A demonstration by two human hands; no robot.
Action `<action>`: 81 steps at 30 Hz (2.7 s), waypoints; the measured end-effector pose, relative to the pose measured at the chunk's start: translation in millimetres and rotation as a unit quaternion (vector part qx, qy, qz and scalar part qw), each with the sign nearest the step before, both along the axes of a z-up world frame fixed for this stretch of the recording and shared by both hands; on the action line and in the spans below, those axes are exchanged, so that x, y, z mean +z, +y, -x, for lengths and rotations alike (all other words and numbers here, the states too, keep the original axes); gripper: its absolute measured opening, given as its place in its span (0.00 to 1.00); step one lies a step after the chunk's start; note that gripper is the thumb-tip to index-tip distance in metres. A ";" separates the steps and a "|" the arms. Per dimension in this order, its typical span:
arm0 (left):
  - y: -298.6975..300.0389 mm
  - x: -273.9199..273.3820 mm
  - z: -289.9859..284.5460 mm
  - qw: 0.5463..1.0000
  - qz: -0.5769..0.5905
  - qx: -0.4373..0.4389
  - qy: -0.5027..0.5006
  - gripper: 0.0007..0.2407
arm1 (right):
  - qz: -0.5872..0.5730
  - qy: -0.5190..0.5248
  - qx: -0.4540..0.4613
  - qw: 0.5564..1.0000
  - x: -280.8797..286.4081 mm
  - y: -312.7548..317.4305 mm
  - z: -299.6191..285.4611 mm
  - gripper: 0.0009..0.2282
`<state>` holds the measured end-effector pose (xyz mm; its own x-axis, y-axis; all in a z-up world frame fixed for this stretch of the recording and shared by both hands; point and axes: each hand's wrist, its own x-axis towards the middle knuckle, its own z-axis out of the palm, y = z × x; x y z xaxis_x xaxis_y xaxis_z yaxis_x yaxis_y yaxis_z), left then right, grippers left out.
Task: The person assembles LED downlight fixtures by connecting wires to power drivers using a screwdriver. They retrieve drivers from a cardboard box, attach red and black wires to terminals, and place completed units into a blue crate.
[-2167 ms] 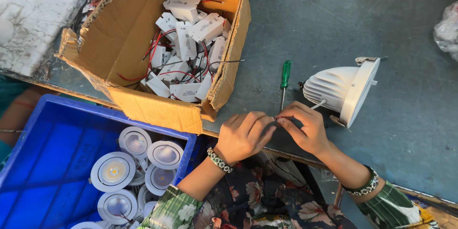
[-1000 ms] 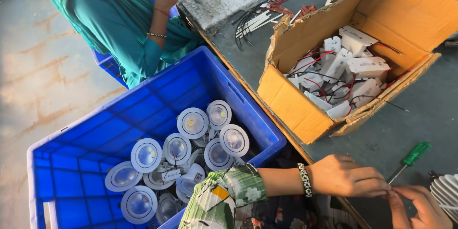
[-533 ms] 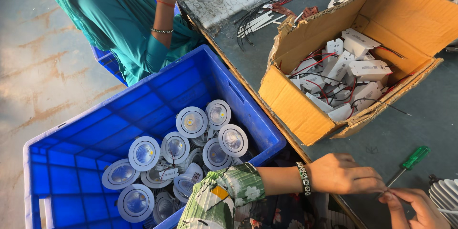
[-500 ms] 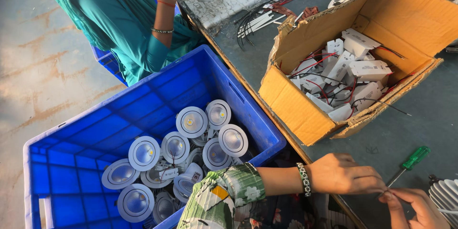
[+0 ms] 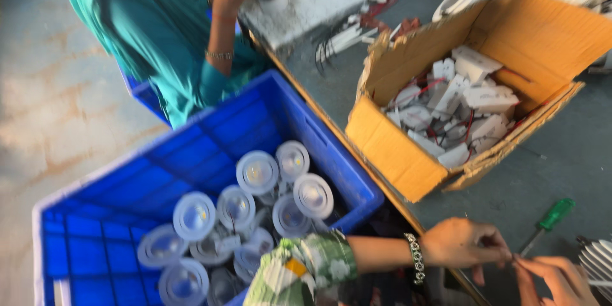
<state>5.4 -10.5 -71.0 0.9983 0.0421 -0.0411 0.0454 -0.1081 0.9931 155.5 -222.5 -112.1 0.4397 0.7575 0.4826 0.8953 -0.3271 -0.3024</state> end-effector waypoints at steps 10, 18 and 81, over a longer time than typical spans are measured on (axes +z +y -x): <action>12.9 -75.3 -47.0 0.944 0.265 -0.110 0.162 0.11 | 0.014 -0.026 -0.059 0.998 0.5 16.6 10.2 0.08; 9.0 16.7 9.4 0.981 -0.137 0.049 -0.129 0.11 | -0.017 0.016 -0.134 0.991 16.1 2.3 35.3 0.06; 6.7 66.0 16.3 0.798 -0.460 0.042 -0.388 0.07 | -0.161 0.225 0.008 0.961 82.7 11.2 74.2 0.03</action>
